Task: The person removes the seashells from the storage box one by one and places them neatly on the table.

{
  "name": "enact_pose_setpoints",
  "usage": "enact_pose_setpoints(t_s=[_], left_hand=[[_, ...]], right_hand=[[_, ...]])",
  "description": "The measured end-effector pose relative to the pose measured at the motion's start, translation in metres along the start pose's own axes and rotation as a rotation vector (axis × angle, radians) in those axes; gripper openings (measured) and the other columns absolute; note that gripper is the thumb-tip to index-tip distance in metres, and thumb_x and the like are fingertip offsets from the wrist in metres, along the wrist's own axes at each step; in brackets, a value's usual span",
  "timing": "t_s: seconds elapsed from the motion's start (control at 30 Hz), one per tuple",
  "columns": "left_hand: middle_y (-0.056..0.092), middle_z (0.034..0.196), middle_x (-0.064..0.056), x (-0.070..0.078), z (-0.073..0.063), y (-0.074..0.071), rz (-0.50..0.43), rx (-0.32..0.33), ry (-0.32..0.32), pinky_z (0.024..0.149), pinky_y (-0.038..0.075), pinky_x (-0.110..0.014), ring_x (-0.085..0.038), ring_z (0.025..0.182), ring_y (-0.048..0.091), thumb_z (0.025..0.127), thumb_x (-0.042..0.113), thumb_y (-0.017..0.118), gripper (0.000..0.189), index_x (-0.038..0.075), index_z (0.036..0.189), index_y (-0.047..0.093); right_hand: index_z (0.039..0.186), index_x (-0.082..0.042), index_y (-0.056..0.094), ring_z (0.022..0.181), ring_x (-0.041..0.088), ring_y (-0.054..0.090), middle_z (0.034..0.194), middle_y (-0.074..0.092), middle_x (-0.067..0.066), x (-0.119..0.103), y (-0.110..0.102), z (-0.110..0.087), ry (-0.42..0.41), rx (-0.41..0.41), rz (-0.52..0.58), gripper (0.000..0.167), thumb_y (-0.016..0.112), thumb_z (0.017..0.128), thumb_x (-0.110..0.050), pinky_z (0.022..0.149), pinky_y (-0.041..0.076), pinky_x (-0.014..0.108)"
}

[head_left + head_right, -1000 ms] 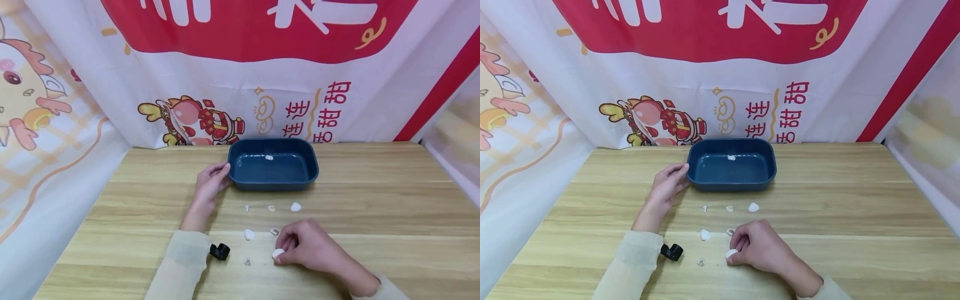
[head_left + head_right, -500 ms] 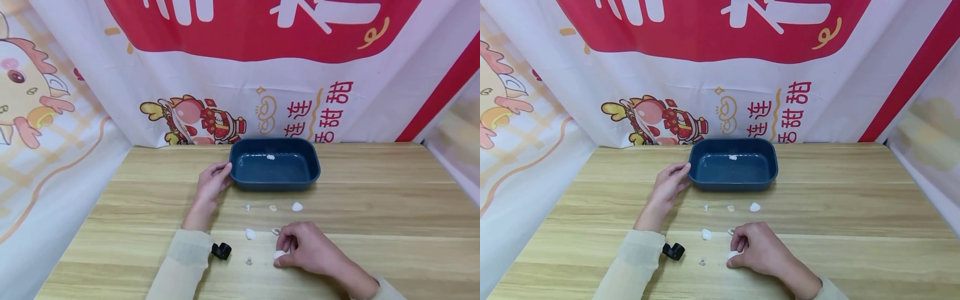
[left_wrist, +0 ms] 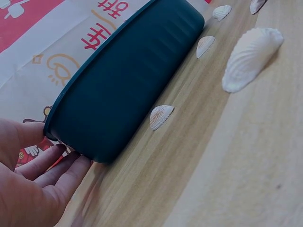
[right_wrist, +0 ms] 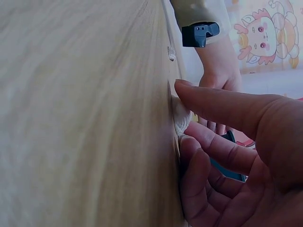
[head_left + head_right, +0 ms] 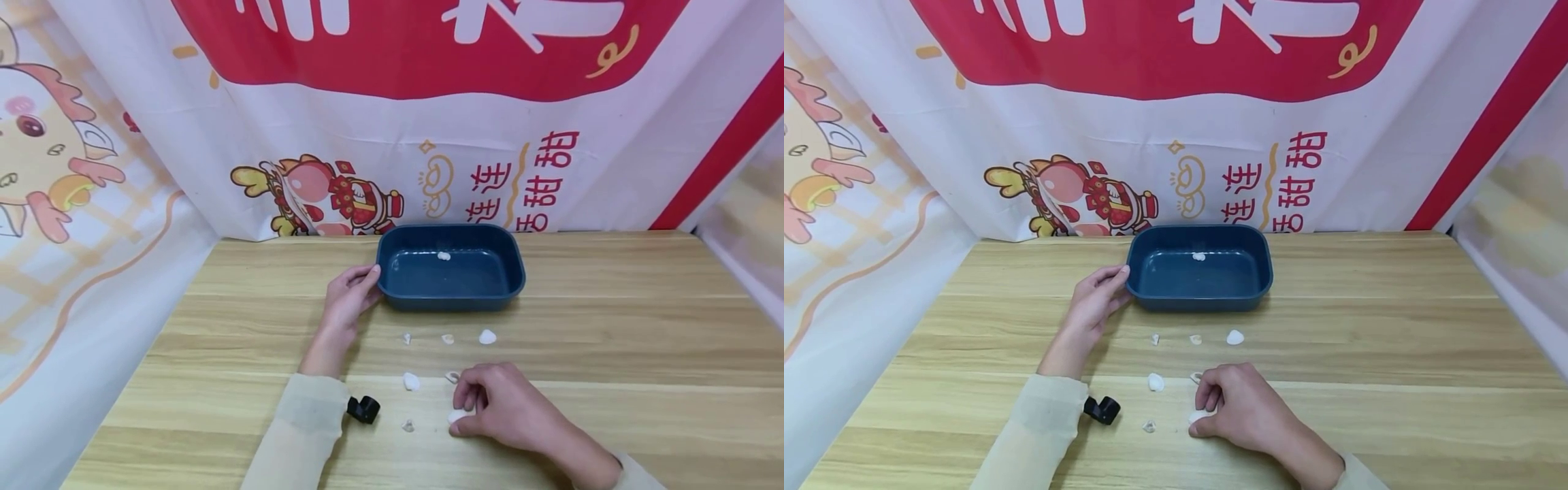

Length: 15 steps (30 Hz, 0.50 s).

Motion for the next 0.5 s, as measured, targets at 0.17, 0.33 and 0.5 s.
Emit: enact_pose_setpoints(t_s=[0.17,0.33,0.5], left_hand=[[0.07,0.141,-0.012,-0.0005,0.0002,-0.0001,0.004,0.003,-0.003,0.113,0.059,-0.039,-0.025,0.132,0.068,0.106,0.023,0.073,0.035,0.008,0.137,0.068],[0.07,0.141,-0.012,-0.0003,0.0004,0.0002,0.001,0.003,-0.001,0.113,0.06,-0.039,-0.024,0.13,0.068,0.105,0.024,0.073,0.036,0.007,0.136,0.069],[0.07,0.141,-0.01,-0.0005,0.0004,0.0,0.009,0.007,-0.011,0.114,0.059,-0.039,-0.024,0.131,0.068,0.105,0.026,0.073,0.036,0.009,0.136,0.069]], right_hand=[[0.082,-0.024,0.072,0.067,-0.001,0.054,0.076,0.064,-0.012,-0.0007,0.0004,-0.0001,-0.002,0.001,-0.006,0.031,0.101,0.072,-0.027,0.059,0.051,0.019],[0.081,-0.024,0.072,0.068,-0.001,0.054,0.076,0.063,-0.012,-0.0013,0.0007,0.0001,0.001,0.005,-0.014,0.031,0.101,0.072,-0.028,0.06,0.05,0.019],[0.081,-0.025,0.072,0.068,-0.002,0.054,0.076,0.063,-0.013,-0.0014,0.0013,-0.0002,-0.007,0.01,-0.024,0.031,0.101,0.072,-0.029,0.061,0.05,0.019]])
Point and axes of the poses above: each hand's wrist, its own z-axis towards the middle knuckle, its own y-axis out of the palm, x = y × z, the point moved 3 cm from there along z, towards the middle knuckle
